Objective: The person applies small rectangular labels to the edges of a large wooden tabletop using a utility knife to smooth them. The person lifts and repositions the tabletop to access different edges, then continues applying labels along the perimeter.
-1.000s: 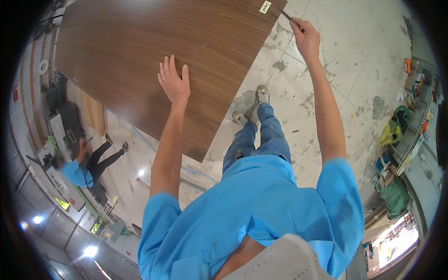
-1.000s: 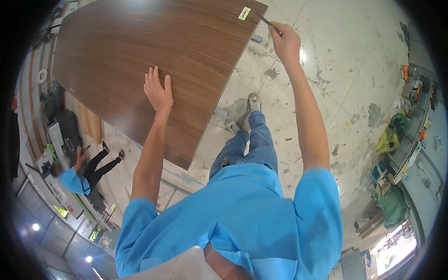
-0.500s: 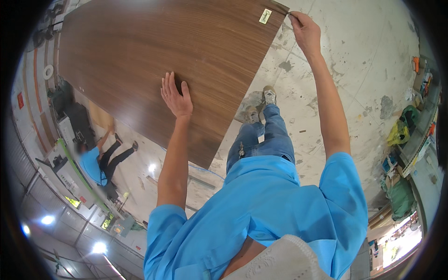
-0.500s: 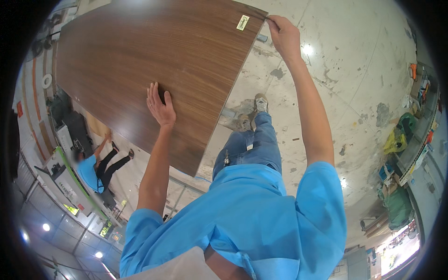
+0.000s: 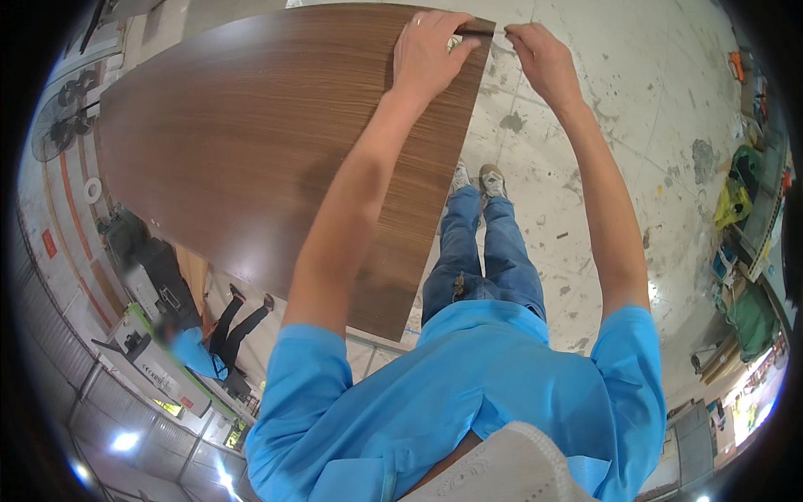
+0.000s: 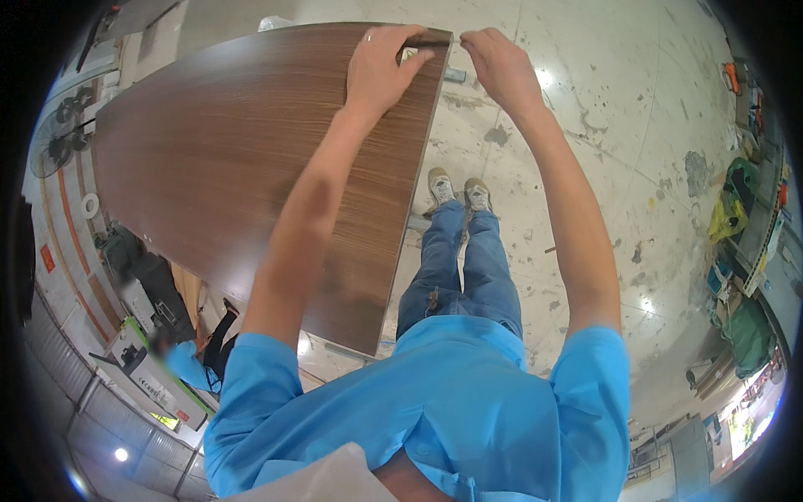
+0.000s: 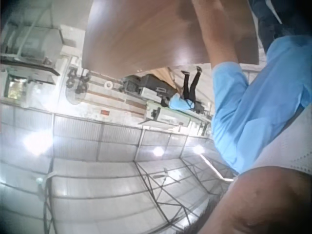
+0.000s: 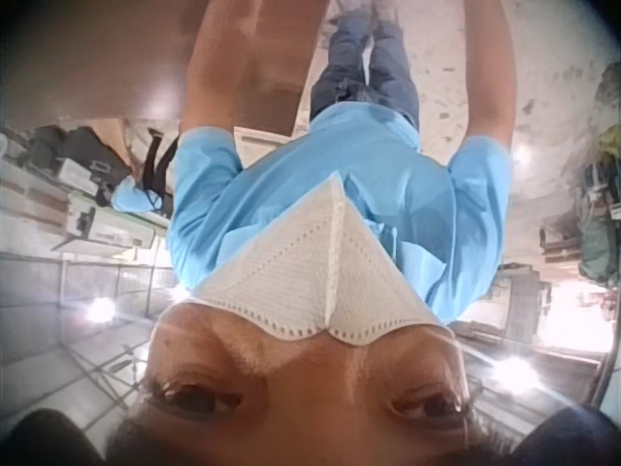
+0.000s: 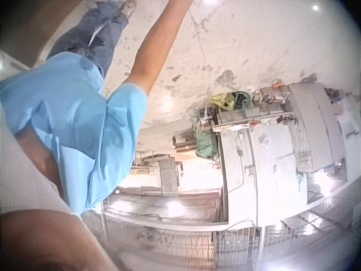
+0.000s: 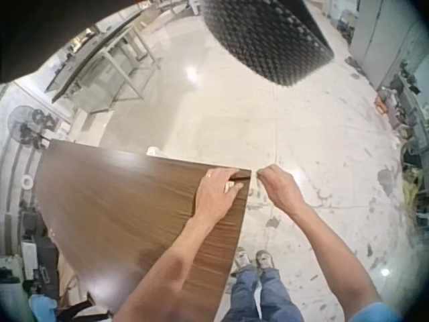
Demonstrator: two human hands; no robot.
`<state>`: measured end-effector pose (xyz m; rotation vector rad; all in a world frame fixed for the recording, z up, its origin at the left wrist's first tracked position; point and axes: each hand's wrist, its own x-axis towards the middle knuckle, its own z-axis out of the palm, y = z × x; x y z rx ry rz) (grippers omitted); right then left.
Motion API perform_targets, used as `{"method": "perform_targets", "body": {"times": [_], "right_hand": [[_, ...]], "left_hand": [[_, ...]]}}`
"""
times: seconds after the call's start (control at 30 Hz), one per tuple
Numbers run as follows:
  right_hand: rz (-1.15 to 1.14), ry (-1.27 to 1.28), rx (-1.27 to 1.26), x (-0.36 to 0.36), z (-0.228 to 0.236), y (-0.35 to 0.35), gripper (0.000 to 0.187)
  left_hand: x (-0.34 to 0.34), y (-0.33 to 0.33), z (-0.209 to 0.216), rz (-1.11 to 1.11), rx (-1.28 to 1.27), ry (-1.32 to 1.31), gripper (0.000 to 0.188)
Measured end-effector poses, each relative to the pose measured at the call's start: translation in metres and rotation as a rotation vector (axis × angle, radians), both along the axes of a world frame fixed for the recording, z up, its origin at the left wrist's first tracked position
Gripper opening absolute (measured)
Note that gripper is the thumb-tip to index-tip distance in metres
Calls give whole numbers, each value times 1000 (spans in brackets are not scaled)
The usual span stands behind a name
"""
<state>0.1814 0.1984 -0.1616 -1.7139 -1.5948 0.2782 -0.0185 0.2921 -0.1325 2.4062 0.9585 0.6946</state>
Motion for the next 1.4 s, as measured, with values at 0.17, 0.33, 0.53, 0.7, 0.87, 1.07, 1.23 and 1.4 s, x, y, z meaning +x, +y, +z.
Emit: {"method": "perform_targets", "body": {"times": [0.17, 0.33, 0.53, 0.7, 0.87, 1.07, 1.23, 1.4], "right_hand": [[-41, -87, 34, 0, 0, 7, 12], [-22, -136, -19, 2, 4, 11, 15], [-34, -192, 46, -15, 5, -12, 14], [7, -284, 167, -10, 2, -11, 12], [-61, -287, 96, 0, -1, 2, 13], [-11, -340, 110, -12, 6, -11, 13], [-64, -291, 37, 0, 7, 10, 9], [-85, -341, 93, -10, 0, 0, 12]], "left_hand": [[13, 19, 1, -68, 120, -131, 10], [12, 22, -5, -35, 87, -167, 9], [-3, -2, -9, -36, 124, -121, 8], [-1, 0, -6, -50, 116, -146, 7], [12, 20, -10, -62, 111, -147, 8], [-4, -2, -8, -61, 103, -144, 8], [17, 25, -10, -56, 108, -165, 8], [8, 16, -14, -59, 96, -139, 7]]}}
